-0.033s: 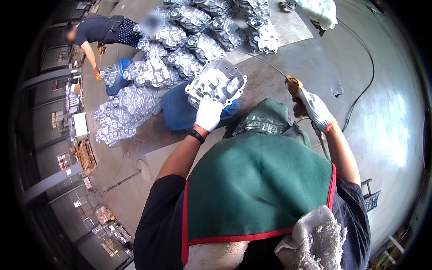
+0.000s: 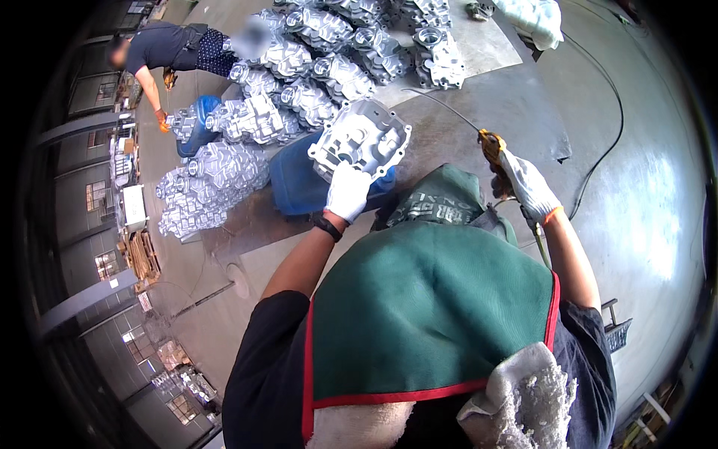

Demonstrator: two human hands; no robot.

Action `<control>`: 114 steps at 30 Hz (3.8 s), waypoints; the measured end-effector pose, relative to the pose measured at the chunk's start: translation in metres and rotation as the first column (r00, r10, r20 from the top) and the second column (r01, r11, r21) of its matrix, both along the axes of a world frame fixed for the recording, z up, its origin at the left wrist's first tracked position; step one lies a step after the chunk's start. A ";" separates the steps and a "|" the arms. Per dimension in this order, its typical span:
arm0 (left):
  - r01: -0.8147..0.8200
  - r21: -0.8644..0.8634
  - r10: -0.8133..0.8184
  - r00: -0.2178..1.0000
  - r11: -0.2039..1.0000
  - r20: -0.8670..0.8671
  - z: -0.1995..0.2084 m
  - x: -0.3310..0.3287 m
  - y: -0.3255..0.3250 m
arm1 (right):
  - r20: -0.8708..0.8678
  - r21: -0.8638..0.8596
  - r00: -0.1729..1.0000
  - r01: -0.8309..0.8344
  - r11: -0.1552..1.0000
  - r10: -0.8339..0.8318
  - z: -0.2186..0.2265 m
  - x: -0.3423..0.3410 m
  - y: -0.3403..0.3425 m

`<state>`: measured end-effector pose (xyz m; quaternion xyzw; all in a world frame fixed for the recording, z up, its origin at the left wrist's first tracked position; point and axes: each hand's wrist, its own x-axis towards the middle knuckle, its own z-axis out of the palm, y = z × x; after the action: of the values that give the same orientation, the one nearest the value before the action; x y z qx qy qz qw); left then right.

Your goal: The person uses an air blow gun to remove debris from metal engine components, picking up each casting from a workbench, turning it around to reach all cavities, and placing it back with the other parts.

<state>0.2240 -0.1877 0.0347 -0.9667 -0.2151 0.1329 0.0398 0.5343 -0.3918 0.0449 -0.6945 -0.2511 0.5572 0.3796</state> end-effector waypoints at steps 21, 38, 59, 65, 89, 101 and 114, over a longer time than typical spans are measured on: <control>-0.076 0.034 0.068 0.978 0.997 0.195 -0.042 -0.013 -0.016 | 0.231 0.026 0.958 -0.183 0.983 0.172 0.059 -0.002 0.031; -0.111 -0.023 0.114 0.977 0.994 0.178 0.002 -0.025 -0.013 | 0.337 -0.204 0.659 -0.646 0.736 0.672 0.075 -0.043 0.061; -0.536 0.047 0.455 0.756 0.843 0.471 0.011 -0.066 0.018 | 0.737 -0.146 0.537 -0.466 0.873 0.410 0.146 -0.009 0.098; -0.623 -0.003 0.418 0.521 0.782 0.744 -0.034 -0.084 0.019 | 0.787 -0.213 0.305 -0.680 0.701 0.536 0.163 -0.070 0.123; -0.525 0.093 0.366 0.698 0.846 0.616 -0.013 -0.039 0.066 | 0.929 -0.128 0.186 -0.647 0.751 0.319 0.134 -0.115 0.177; -0.370 0.013 0.278 0.720 0.929 0.635 -0.007 -0.046 0.072 | 0.404 -0.029 0.818 -0.436 0.899 0.410 0.114 -0.091 0.167; -0.383 0.081 0.227 0.692 0.920 0.685 -0.016 -0.083 0.043 | 0.018 0.044 0.880 -0.475 0.879 0.475 0.156 -0.058 0.173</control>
<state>0.1407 -0.1451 0.0185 -0.8898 -0.3865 -0.2388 0.0436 0.4762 -0.2183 0.2008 -0.6044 -0.4278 0.6250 0.2469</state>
